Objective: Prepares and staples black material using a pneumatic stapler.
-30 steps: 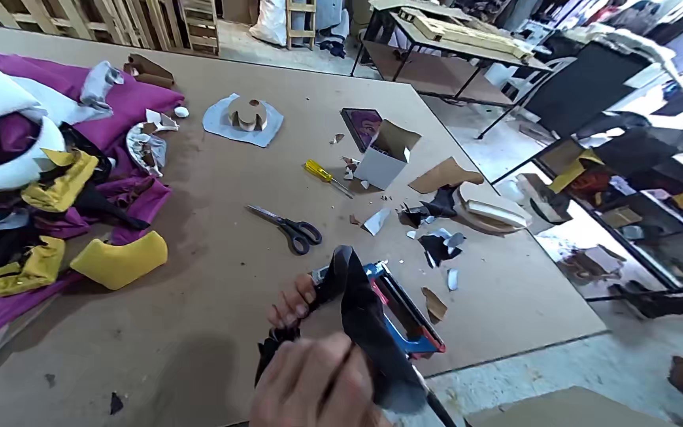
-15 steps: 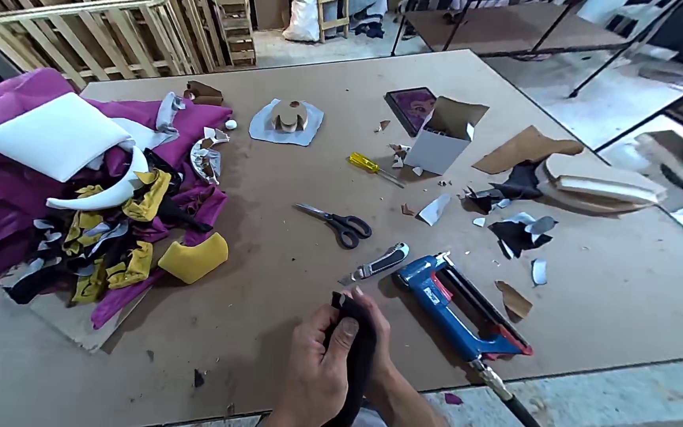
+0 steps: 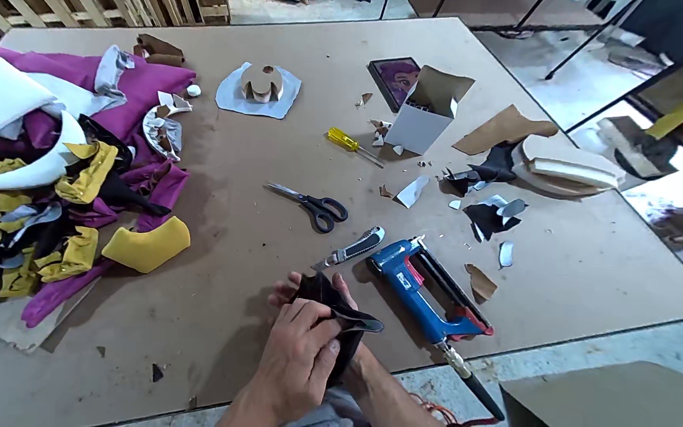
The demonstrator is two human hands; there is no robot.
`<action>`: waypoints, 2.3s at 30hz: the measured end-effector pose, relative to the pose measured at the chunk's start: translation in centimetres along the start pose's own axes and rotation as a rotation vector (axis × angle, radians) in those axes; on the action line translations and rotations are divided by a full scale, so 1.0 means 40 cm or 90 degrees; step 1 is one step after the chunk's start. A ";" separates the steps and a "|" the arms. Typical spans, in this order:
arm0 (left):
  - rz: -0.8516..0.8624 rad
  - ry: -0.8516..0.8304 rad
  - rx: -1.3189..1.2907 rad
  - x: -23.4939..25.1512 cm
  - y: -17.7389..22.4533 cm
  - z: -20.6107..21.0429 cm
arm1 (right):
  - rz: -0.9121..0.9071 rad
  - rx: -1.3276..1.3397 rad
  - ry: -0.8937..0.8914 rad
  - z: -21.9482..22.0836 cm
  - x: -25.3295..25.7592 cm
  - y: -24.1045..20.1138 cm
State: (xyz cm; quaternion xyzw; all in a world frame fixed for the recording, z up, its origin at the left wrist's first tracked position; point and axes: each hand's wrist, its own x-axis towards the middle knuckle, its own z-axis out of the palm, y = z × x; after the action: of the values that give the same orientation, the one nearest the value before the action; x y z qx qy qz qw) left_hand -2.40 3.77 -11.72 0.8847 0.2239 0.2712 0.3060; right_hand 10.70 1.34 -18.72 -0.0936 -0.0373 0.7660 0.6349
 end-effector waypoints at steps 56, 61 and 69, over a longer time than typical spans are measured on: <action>-0.290 -0.017 -0.111 0.005 0.280 -0.237 | -0.239 -0.888 0.350 0.419 -0.344 -0.096; -0.297 0.026 -0.198 -0.025 0.243 -0.242 | -0.254 -0.837 0.290 0.432 -0.356 -0.089; -0.290 0.059 -0.303 -0.033 0.190 -0.226 | -0.149 -0.740 0.271 0.450 -0.365 -0.088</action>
State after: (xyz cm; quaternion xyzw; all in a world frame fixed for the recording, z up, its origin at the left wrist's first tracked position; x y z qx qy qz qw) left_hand -7.22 1.41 -1.09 0.7024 0.3601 0.2804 0.5462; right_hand 13.23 -11.20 0.95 -0.5690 -0.3303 0.5108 0.5534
